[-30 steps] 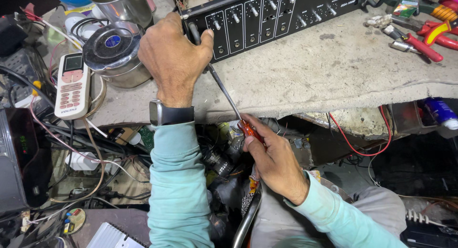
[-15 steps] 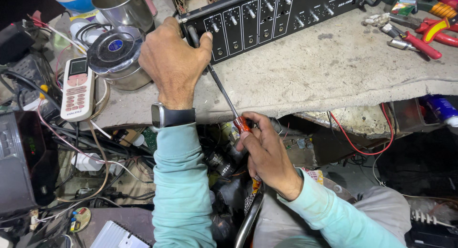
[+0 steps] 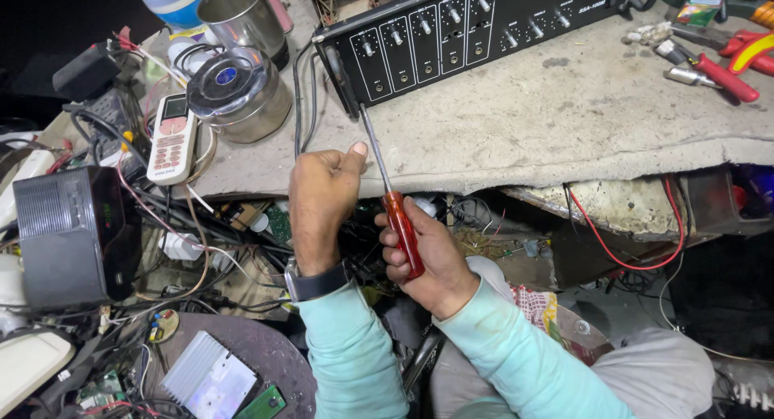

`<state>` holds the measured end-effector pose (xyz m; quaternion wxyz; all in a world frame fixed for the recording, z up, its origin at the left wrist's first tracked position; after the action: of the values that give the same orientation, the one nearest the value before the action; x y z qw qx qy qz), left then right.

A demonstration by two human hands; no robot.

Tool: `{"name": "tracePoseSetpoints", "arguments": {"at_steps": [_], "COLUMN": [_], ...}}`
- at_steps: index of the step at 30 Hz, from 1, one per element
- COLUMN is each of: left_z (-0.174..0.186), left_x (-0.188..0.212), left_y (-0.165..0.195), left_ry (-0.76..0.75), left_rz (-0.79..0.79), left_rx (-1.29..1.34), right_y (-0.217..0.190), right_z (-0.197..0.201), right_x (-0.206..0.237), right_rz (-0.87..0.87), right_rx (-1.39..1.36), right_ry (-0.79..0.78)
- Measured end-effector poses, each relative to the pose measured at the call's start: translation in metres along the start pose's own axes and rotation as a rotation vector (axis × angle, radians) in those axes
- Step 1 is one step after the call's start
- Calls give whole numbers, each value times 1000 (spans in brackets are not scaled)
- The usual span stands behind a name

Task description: The person works on a black audio amplifier placed on a cluttered workbench. They use a red-handled screwdriver to unscrew and tighten screws on the front panel, handle small metal connectors and knobs, and use a utility knife on a small component while adjusting parts of the unit.

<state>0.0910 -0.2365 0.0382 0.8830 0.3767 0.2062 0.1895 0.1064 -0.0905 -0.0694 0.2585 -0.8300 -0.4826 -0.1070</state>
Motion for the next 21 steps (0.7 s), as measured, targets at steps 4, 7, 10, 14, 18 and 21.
{"name": "tracePoseSetpoints", "arguments": {"at_steps": [4,7,10,14,18,21], "left_z": [-19,-33,-36,-23,-19,-18], "left_x": [-2,-25,-53,-58,-45,-45], "left_y": [-9,-7,-2,8,22,27], "left_ry": [-96,-190,-203,-142,-144,-113], "left_rz": [6,0,50,123,187,199], "left_rx": [229,151,-56,49,-176,-250], "right_y": [-6,-11,-10,-6,-1,-5], "right_z": [-10,-19,-36,-31,-9,3], "right_x": [-4,-2,1,10,24,15], "right_rz": [-125,-171,-196,-110,-13,27], "right_rx": [-150,-187,-203,-134,-70,-96], "right_ry": [-330,-422,-446,-169,-77,-87]}}
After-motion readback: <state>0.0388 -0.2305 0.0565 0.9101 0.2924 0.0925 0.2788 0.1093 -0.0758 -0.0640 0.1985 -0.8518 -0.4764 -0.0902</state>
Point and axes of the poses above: each hand's wrist, its own x-axis away from the middle knuckle, its own z-axis out of the back of the hand, y = z × x, the point moved 6 cm from there along -x, towards the middle knuckle, and after that the axes turned 4 degrees about -z, right-handed, at the moved point
